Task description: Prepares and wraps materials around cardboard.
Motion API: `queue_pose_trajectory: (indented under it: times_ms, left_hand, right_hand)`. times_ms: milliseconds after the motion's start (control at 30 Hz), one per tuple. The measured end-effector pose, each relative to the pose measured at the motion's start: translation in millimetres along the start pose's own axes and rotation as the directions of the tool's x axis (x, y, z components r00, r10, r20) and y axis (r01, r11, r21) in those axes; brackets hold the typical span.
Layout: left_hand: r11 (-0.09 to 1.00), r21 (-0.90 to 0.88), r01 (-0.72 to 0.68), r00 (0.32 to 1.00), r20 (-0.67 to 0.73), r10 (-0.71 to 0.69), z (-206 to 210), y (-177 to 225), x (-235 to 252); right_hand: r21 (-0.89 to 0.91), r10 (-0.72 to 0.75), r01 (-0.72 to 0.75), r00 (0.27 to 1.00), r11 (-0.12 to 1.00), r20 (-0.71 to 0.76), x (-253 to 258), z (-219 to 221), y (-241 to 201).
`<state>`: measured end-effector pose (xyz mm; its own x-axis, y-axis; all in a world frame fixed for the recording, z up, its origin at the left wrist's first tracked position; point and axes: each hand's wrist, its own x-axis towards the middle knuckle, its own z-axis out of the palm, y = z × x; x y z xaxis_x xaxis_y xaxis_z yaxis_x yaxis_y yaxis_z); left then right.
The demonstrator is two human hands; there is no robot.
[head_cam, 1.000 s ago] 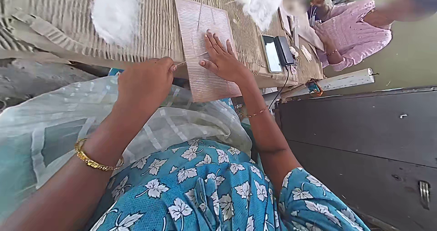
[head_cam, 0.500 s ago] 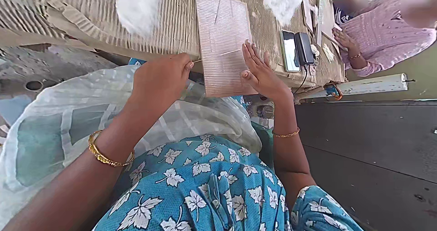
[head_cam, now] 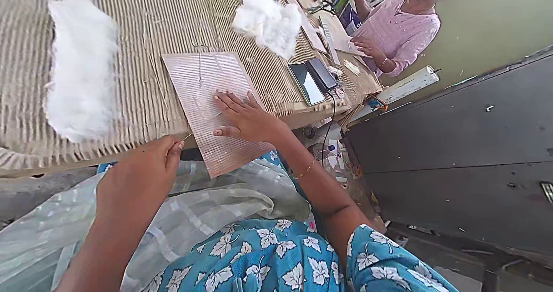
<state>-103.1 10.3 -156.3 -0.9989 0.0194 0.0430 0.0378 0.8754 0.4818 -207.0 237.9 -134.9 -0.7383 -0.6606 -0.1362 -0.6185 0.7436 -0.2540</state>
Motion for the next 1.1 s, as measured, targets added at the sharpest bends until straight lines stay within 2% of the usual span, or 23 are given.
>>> queue_pose_trajectory:
  times_ms: [100, 267, 467, 533, 667, 867, 1100]
  left_hand:
    - [1.0, 0.0, 0.005, 1.0, 0.022, -0.005, -1.8, 5.3, -3.7]
    - [0.999, -0.041, 0.02, 0.999, 0.049, -0.018, -1.2, 10.8, -11.9]
    - [0.998, -0.055, -0.045, 0.999, 0.018, 0.046, 1.8, 10.1, -21.1]
    - [0.998, -0.058, -0.04, 0.999, 0.002, 0.04, -1.4, 8.3, -18.5]
    - [0.999, -0.037, -0.03, 0.998, -0.049, 0.028, -15.5, 15.6, -3.9]
    - [0.998, 0.026, 0.052, 0.998, -0.022, -0.051, -20.1, 18.6, 10.4]
    - [0.997, -0.022, 0.078, 0.992, 0.1, -0.075, -14.2, 16.5, 0.8]
  right_hand:
    - [-0.025, -0.004, 0.004, 1.0, 1.0, 0.011, -12.2, -0.6, -1.9]
    - [-0.058, -0.001, 0.007, 0.994, 0.998, 0.109, -40.1, -8.0, -0.9]
    - [-0.022, 0.004, -0.001, 0.994, 1.0, 0.108, -68.9, -13.0, -6.3]
    - [-0.004, 0.001, -0.001, 0.996, 1.0, 0.093, -64.5, -14.7, -6.5]
    - [0.032, -0.058, 0.059, 0.998, 0.998, -0.035, -34.2, -20.0, -3.2]
    - [-0.021, -0.027, 0.029, 0.996, 0.999, 0.082, 21.4, -14.3, -0.3]
    - [-0.087, -0.02, 0.031, 0.992, 0.996, 0.122, -15.5, -10.3, -3.4]
